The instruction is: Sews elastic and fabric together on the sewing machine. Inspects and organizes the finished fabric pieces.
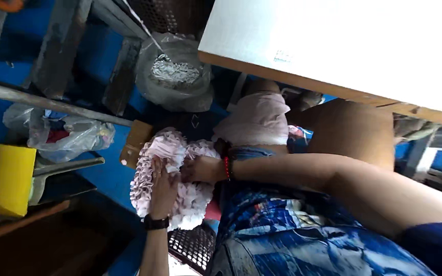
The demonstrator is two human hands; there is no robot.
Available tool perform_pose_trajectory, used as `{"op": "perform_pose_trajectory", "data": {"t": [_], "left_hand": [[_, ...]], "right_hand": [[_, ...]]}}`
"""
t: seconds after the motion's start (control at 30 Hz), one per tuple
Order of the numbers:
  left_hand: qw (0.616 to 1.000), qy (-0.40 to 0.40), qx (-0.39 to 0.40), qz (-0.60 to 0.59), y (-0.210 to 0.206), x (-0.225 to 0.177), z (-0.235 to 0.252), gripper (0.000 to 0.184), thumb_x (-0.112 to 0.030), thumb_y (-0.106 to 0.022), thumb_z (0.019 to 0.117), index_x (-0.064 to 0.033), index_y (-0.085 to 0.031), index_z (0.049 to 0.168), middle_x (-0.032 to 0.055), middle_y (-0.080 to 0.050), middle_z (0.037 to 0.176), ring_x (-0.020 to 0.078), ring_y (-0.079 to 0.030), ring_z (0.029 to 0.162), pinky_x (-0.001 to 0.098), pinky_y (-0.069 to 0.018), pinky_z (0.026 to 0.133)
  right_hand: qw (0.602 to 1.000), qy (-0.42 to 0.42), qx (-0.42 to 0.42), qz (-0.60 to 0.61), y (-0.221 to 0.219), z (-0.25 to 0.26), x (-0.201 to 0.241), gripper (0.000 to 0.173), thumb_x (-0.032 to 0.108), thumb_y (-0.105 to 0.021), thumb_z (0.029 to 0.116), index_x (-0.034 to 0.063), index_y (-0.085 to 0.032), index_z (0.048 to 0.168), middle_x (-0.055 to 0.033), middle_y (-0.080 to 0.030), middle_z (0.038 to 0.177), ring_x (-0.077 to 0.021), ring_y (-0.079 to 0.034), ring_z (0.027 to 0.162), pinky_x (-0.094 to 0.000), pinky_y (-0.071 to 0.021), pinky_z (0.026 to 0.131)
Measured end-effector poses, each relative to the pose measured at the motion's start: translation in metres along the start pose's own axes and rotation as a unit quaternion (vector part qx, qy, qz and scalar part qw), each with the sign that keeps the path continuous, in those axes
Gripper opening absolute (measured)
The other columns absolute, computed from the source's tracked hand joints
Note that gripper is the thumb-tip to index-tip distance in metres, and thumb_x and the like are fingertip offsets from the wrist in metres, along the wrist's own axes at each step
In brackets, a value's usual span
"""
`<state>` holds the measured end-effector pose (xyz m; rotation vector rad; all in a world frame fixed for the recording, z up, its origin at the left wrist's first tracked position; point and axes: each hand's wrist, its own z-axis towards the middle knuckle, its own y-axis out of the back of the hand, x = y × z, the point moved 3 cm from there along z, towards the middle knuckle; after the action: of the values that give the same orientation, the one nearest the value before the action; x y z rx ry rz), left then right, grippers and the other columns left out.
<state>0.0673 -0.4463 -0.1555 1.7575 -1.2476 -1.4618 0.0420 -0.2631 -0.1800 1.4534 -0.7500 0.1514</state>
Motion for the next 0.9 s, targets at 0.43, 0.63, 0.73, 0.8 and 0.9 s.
{"op": "perform_pose_trajectory", "data": {"t": [0.43, 0.63, 0.73, 0.8, 0.9], "left_hand": [[0.995, -0.03, -0.088, 0.021, 0.099, -0.032, -0.007, 0.06, -0.045, -0.036, 0.1092, 0.0008, -0.06, 0.14, 0.0205, -0.057, 0.147, 0.0339, -0.052, 0.14, 0.0518, -0.039, 0.118], [0.985, -0.146, -0.094, 0.016, 0.097, -0.126, 0.024, 0.049, -0.037, -0.049, 0.1065, 0.0017, -0.064, 0.133, 0.0229, -0.063, 0.136, 0.0359, -0.06, 0.129, 0.0535, -0.0477, 0.107], [0.975, -0.221, -0.002, -0.015, 0.062, -0.193, 0.046, 0.047, -0.036, -0.053, 0.1059, -0.0014, -0.063, 0.136, 0.0172, -0.061, 0.141, 0.0285, -0.06, 0.131, 0.0488, -0.0486, 0.109], [0.955, -0.285, 0.066, -0.056, 0.031, -0.24, 0.055, 0.051, -0.037, -0.061, 0.102, -0.0031, -0.061, 0.139, 0.0149, -0.058, 0.146, 0.026, -0.055, 0.136, 0.0468, -0.0456, 0.113], [0.888, -0.409, 0.178, -0.112, -0.001, -0.307, 0.053, 0.071, -0.037, -0.079, 0.088, 0.0001, -0.056, 0.144, 0.0164, -0.064, 0.138, 0.0287, -0.056, 0.135, 0.0517, -0.0361, 0.12]], "right_hand": [[0.847, -0.44, -0.297, 0.0, 0.07, -0.218, -0.074, 0.042, 0.019, -0.069, 0.0948, 0.0077, -0.063, 0.135, -0.0193, -0.063, 0.135, -0.0392, -0.064, 0.12, -0.0605, -0.0553, 0.092], [0.728, -0.631, -0.187, 0.194, 0.144, -0.27, -0.013, 0.037, 0.018, -0.054, 0.1071, -0.0063, -0.055, 0.136, -0.03, -0.061, 0.13, -0.0432, -0.06, 0.121, -0.0568, -0.0449, 0.105], [0.821, -0.46, -0.335, 0.044, 0.097, -0.278, -0.054, 0.028, 0.022, -0.066, 0.0986, 0.0002, -0.07, 0.114, -0.023, -0.071, 0.102, -0.04, -0.07, 0.094, -0.0632, -0.0543, 0.084], [0.871, -0.371, -0.306, 0.104, 0.098, -0.277, -0.056, 0.022, 0.024, -0.066, 0.0988, 0.0067, -0.071, 0.111, -0.0121, -0.072, 0.092, -0.0285, -0.07, 0.084, -0.0557, -0.0575, 0.076], [0.902, -0.244, -0.318, 0.16, 0.13, -0.29, 0.009, 0.017, 0.023, -0.063, 0.0987, 0.007, -0.067, 0.103, -0.0039, -0.068, 0.081, -0.0149, -0.066, 0.072, -0.0384, -0.0572, 0.067]]}}
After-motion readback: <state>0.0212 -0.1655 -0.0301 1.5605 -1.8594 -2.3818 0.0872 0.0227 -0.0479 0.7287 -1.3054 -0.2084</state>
